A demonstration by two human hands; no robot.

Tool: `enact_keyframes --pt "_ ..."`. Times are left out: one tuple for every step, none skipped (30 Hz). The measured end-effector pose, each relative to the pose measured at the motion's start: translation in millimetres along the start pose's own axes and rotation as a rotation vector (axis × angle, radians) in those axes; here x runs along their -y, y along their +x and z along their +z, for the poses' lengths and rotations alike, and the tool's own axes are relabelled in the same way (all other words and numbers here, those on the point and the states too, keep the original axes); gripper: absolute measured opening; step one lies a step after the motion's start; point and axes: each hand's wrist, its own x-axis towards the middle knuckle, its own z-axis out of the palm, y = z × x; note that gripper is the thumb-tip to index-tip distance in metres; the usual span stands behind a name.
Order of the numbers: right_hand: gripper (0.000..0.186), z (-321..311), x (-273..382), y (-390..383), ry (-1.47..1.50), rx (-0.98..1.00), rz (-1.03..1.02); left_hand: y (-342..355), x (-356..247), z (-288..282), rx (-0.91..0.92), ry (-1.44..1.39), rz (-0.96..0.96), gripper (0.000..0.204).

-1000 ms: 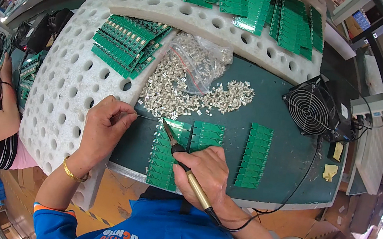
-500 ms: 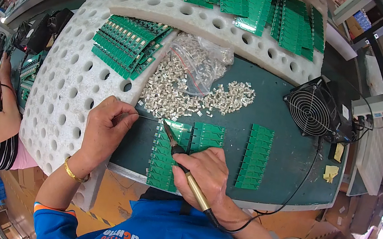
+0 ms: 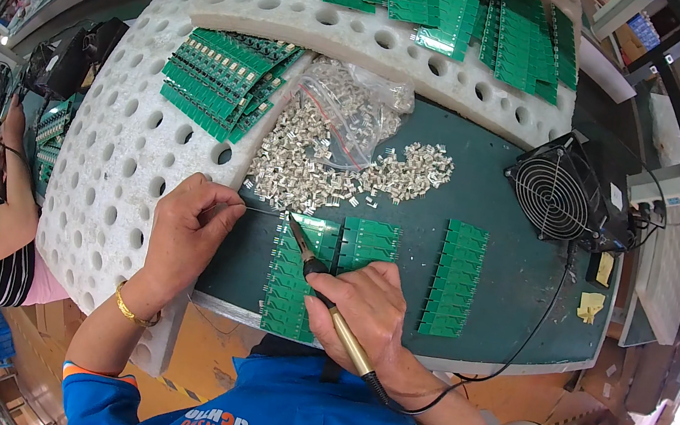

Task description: The person solders electronic components onto circuit boards using a soldering iron and solder wire, handling and positioning the boards on the workbench.

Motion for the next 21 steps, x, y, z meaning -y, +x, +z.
enact_keyframes --pt "0.026 0.1 -0.2 -0.1 0.001 -0.002 -0.002 0.3 -0.4 0.1 0.002 0.001 0.0 0.009" --pt "0.026 0.2 -0.2 -0.3 0.002 -0.003 -0.001 0.7 -1.3 0.1 -0.009 0.013 0.011 0.009" --pt "0.026 -0.1 0.3 -0.4 -0.007 0.0 -0.004 1.1 -2.0 0.1 -0.02 0.025 0.022 0.008" --pt "0.026 -0.3 0.7 -0.4 -0.016 0.003 -0.007 0.8 -2.0 0.4 -0.019 0.025 0.023 0.008" --pt "0.026 -0.7 0.9 -0.5 -0.016 0.002 -0.006 0.2 -1.8 0.9 -0.021 0.025 0.026 0.009" --pt "0.026 -0.9 0.9 -0.7 -0.023 0.006 -0.011 -0.2 -1.6 1.1 -0.024 0.026 0.029 0.009" --pt "0.027 -0.9 0.9 -0.8 -0.03 0.01 -0.016 -0.2 -1.9 0.9 -0.023 0.027 0.029 0.009" --pt "0.027 -0.6 0.6 -0.8 -0.029 0.01 -0.015 -0.3 -2.4 0.5 -0.022 0.039 0.035 0.009" --pt "0.027 -0.3 -0.1 -0.7 -0.027 0.006 -0.017 -0.1 -2.7 0.6 -0.02 0.05 0.041 0.01" --pt "0.027 0.0 -0.7 -0.8 -0.025 0.003 -0.019 -0.2 -3.0 0.8 -0.02 0.05 0.041 0.01" --pt "0.027 0.4 -1.0 -1.0 -0.025 0.003 -0.019 -0.4 -3.3 0.9 -0.019 0.06 0.043 0.01" --pt "0.027 0.8 -1.3 -1.2 -0.028 -0.003 -0.023 -0.4 -3.6 1.0 -0.017 0.069 0.046 0.01" --pt "0.027 0.9 -1.6 -1.4 -0.03 -0.008 -0.028 -0.3 -4.1 0.7 -0.016 0.069 0.046 0.01" --pt "0.027 0.6 -1.2 -1.3 -0.03 -0.008 -0.027 -0.1 -4.7 0.1 -0.011 0.073 0.047 0.011" --pt "0.028 -0.1 -0.2 -1.1 -0.031 0.0 -0.024 -0.1 -4.9 -0.2 -0.005 0.077 0.047 0.011" --pt "0.028 -0.5 0.4 -1.2 -0.033 0.008 -0.022 -0.1 -4.3 -0.1 -0.003 0.076 0.047 0.011" --pt "0.028 -0.4 -0.2 -2.1 -0.033 0.008 -0.02 -0.1 -3.4 0.1 -0.003 0.077 0.051 0.011" --pt "0.025 -0.3 -1.1 -3.4 -0.034 0.017 -0.034 -0.1 -3.1 0.1 -0.003 0.077 0.056 0.011" --pt "0.023 -0.4 -1.4 -4.1 -0.035 0.026 -0.049 -0.1 -3.1 0.1 -0.003 0.076 0.056 0.011" --pt "0.023 -0.5 -1.0 -4.2 -0.036 0.026 -0.048 0.0 -3.1 0.1 -0.002 0.077 0.058 0.011" --pt "0.023 -0.1 -0.9 -4.2 -0.036 0.025 -0.049 -0.2 -2.8 0.2 -0.003 0.079 0.058 0.011"
